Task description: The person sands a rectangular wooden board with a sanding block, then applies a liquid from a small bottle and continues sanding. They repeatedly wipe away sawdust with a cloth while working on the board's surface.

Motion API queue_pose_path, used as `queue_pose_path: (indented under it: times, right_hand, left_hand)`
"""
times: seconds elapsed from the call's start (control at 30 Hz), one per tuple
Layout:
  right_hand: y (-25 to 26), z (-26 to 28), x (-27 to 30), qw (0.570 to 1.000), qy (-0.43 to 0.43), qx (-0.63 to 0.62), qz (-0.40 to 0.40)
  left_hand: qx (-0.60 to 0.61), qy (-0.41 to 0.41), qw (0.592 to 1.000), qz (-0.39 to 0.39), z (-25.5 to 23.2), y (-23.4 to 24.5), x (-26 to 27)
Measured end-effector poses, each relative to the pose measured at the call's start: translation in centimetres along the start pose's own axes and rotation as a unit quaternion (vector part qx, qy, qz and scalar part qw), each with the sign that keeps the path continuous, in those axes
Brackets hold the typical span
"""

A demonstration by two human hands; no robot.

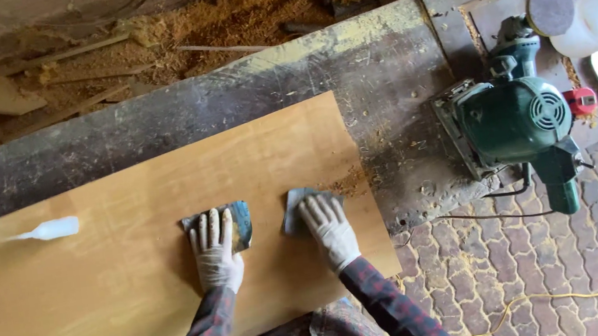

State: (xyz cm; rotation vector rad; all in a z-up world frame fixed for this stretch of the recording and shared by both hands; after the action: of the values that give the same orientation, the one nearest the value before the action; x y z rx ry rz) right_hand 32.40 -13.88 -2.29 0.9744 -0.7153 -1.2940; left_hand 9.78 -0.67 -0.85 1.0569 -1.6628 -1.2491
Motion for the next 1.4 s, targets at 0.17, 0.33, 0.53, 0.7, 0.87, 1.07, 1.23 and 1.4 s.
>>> queue_pose_path:
  times: [0.17,0.33,0.53,0.7,0.87,1.07,1.23,1.4]
  right_hand:
    - [3.9,-2.7,0.9,0.989,-0.144,0.012,-0.043]
    - [1.4,-1.9,3.1,0.992,-0.126,0.018,-0.006]
    - [0.4,-3.4,2.0,0.994,-0.108,0.029,-0.009]
    - [0.1,-3.9,3.3,0.996,-0.089,0.026,-0.014]
    - [1.7,-4.2,3.5,0.995,-0.075,-0.009,-0.059]
    - [7.4,-8.3,2.2,0.987,-0.108,-0.018,-0.119]
    - [1.9,-10.2,4.0,0.990,-0.125,0.054,-0.047]
    - [2.5,-9.3,3.8,0.986,-0.142,0.087,-0.028]
  left_hand:
    - [0.005,0.000,1.000,-0.001,-0.4,0.6,-0.2]
    - [-0.004,0.002,1.000,-0.008,0.2,0.1,0.1]
    - [-0.030,0.013,0.999,0.015,0.0,0.2,0.0]
    - [-0.023,0.011,1.000,-0.001,0.2,-0.5,0.4]
    - [-0.014,-0.001,1.000,-0.010,0.2,-0.2,0.0]
    - [-0.033,0.010,0.999,0.014,-0.3,0.6,0.1]
    - [-0.032,0.006,0.999,0.015,0.0,0.4,-0.1]
    - [-0.031,-0.008,0.999,0.001,0.0,0.4,0.5]
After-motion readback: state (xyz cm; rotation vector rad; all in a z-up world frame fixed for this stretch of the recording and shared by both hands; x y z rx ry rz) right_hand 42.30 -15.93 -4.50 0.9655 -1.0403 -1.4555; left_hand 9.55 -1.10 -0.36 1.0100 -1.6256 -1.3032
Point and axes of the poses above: each hand's wrist, its own x-axis away from the middle knuckle, its own y-axis out of the back of the hand, z = x × y, the point moved 3 cm from there along -x, towards the middle knuckle, and after that the axes turned 15 degrees about y, right-handed, at the moved point
